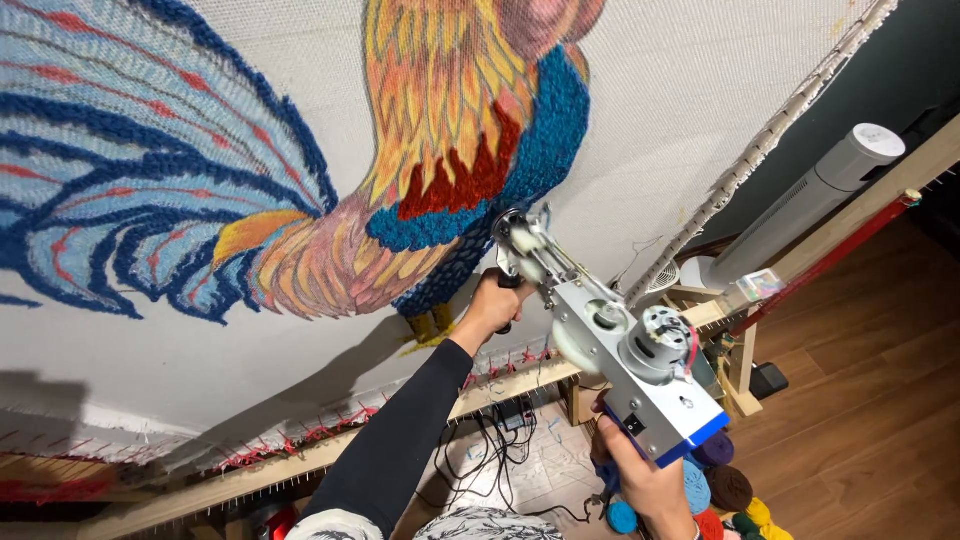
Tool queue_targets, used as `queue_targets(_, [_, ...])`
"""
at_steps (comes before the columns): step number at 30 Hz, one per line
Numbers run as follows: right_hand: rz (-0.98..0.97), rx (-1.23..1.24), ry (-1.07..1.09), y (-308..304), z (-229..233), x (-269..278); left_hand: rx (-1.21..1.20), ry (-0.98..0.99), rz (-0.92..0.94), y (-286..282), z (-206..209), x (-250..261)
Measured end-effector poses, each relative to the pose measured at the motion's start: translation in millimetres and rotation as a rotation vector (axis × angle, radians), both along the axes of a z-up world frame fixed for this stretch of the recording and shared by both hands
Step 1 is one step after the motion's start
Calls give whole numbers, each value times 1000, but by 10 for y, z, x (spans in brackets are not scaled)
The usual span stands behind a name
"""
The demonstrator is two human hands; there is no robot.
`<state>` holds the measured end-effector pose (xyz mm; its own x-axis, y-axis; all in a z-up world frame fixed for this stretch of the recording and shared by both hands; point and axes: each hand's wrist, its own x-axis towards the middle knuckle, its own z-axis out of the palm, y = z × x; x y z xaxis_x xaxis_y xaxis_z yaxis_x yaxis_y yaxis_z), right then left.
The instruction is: Using an electric tufting gun to create a rooster design on a large vertical canvas.
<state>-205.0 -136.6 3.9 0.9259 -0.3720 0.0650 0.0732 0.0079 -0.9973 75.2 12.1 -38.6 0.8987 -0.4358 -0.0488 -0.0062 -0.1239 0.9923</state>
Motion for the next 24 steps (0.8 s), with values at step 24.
queue_targets(24, [88,449,-30,-455,169,-687,-188,8,-145,-290,189,-704])
